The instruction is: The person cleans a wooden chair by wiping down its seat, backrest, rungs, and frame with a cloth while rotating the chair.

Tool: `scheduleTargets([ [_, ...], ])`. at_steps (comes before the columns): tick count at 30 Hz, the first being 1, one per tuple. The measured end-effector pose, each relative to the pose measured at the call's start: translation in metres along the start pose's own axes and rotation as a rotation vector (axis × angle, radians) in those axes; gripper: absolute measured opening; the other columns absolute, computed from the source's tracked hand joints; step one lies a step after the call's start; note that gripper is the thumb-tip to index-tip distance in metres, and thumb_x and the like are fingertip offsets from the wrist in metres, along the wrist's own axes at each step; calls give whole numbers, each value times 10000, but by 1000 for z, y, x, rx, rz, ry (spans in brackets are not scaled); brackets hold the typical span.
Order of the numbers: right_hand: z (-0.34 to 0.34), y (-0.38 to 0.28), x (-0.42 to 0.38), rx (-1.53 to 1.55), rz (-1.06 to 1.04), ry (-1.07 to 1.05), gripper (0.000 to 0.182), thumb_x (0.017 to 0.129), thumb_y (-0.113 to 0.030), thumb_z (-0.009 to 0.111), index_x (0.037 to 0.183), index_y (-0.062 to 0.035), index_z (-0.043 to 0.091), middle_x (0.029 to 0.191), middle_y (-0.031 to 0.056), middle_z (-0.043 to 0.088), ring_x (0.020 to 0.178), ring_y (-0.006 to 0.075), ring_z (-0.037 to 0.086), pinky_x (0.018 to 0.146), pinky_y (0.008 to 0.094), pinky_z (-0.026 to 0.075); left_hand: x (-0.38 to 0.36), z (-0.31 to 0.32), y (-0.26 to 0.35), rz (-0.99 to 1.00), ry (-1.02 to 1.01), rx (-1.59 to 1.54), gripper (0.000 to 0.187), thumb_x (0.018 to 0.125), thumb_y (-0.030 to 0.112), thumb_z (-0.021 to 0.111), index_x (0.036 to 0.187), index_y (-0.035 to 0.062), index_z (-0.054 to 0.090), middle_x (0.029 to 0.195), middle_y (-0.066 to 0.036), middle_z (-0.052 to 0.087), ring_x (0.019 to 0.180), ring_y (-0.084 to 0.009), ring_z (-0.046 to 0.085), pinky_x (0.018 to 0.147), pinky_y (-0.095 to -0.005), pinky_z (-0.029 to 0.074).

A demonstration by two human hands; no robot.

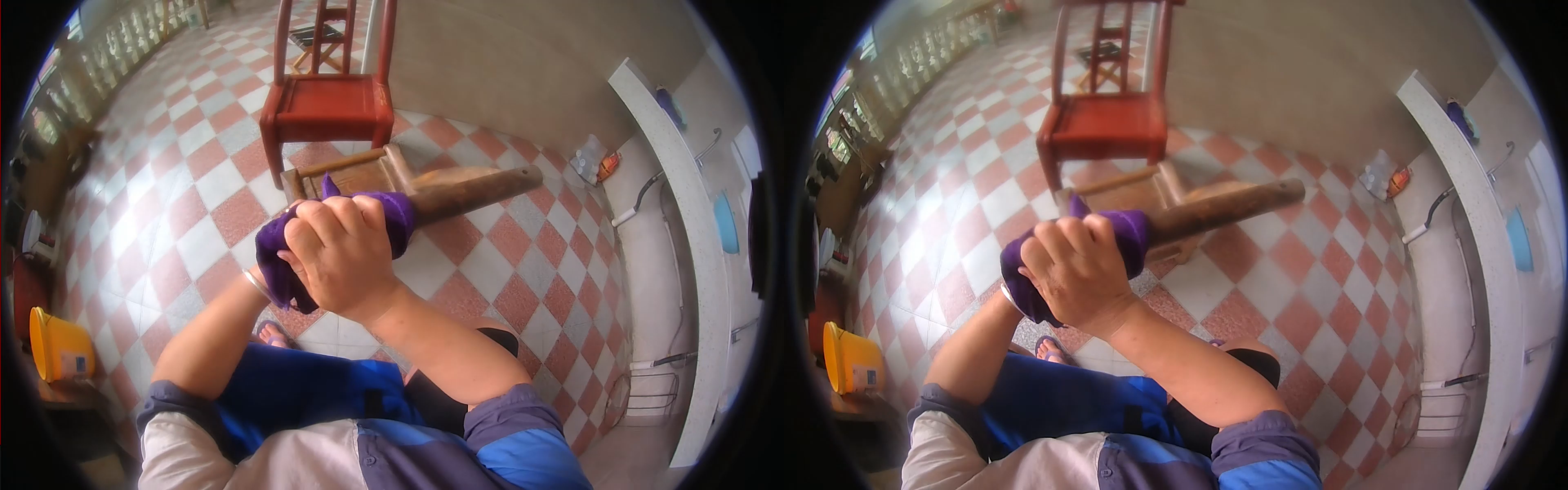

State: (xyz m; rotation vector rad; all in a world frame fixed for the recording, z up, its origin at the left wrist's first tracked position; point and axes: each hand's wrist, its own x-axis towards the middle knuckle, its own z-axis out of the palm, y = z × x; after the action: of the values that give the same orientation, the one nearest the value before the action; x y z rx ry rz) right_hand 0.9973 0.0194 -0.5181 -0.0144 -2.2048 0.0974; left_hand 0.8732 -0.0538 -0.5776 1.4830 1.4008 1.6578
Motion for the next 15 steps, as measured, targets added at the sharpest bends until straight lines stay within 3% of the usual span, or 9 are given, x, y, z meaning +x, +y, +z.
scheduleTargets([
  [1,-6,10,-2,-41,-31,22,218,892,-297,553,971,-98,592,1026,59,606,967,250,573,930,444,395,0,0,3,35,-11,38,275,806,184,731,1029,76,613,1001,-62,615,967,-200,591,859,-341,486],
  [3,-24,49,-17,-105,5,18,207,879,-279,571,936,-80,554,915,80,598,951,260,591,925,458,418,7,-8,1,-23,-26,529,294,746,203,764,956,70,607,917,-94,607,880,-265,582,787,-367,475],
  [6,-57,133,-52,-244,122,29,250,963,-251,438,939,-37,565,906,156,605,921,334,594,911,470,417,10,-7,8,93,-37,485,245,737,195,758,881,74,601,866,-99,597,836,-282,570,756,-367,459],
  [9,-95,177,-62,-352,354,88,292,990,-228,387,894,-5,548,864,145,589,898,319,559,888,457,384,11,-7,4,100,-33,473,203,734,155,732,857,72,595,846,-106,594,837,-293,557,760,-372,454],
  [13,-80,149,-38,-301,229,-16,275,965,-228,444,795,-36,544,738,107,568,747,301,547,824,444,398,11,-4,3,84,-14,513,186,737,151,727,849,73,601,840,-111,594,843,-299,560,770,-372,455],
  [15,-57,102,-17,-180,169,-113,224,919,-231,526,757,-77,528,662,89,551,655,287,544,695,416,416,9,-5,2,88,-6,554,219,755,203,737,872,84,596,861,-98,593,856,-279,564,773,-365,454],
])
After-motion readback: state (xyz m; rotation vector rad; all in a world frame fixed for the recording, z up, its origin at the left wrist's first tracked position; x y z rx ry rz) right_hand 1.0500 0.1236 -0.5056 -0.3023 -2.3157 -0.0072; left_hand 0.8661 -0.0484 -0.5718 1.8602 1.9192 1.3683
